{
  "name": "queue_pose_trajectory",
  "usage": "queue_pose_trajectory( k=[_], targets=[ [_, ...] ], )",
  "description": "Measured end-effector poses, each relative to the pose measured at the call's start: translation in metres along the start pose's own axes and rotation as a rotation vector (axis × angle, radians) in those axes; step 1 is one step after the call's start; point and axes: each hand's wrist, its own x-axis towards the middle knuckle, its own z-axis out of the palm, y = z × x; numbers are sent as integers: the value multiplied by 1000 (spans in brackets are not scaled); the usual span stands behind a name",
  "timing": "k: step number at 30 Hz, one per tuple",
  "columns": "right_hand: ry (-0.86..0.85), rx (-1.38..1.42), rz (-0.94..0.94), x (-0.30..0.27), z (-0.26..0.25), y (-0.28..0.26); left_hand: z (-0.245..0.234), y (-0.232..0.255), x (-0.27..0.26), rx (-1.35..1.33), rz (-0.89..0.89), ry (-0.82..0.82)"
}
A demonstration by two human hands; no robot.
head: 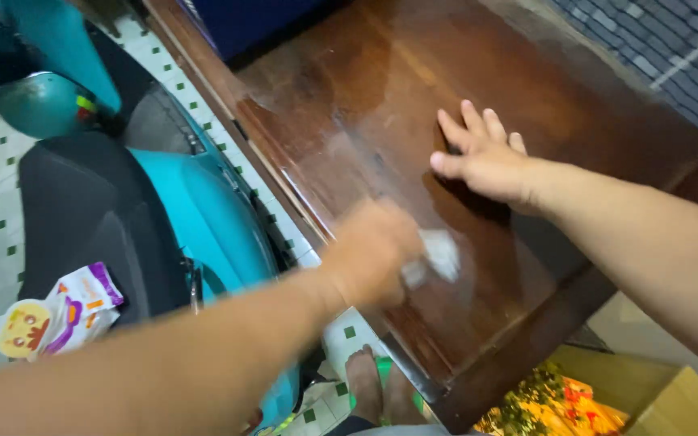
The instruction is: Wiping the top surface and edges of a wooden cabinet with a cloth.
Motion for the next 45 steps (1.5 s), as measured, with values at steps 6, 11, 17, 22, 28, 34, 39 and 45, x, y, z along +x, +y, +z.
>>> queue_pose_trajectory(
  k=[6, 11, 17, 22, 28, 34, 39, 45],
  targets=[
    [421, 837, -326, -17, 3, 88, -70, -131, 31, 373, -843, 315],
    [926, -45, 172, -77, 4, 145, -61, -92, 63, 384, -871, 99],
    [857, -3, 197, -90, 24, 141, 52, 41, 51, 16, 10, 61],
    [915, 25, 224, -91, 32, 136, -13, -23, 56, 292, -366, 58],
    [966, 30, 257, -88, 33, 139, -42, -64, 64, 410, -769, 93],
    [1002, 28, 219, -85, 37, 143, 44, 46, 95, 142, -268, -84],
    [1063, 33, 178, -87, 39, 144, 15, -7, 116, 181, -279, -57],
    [1116, 138, 189, -87, 42, 144, 9, -59, 138, 408, -812, 126]
  ],
)
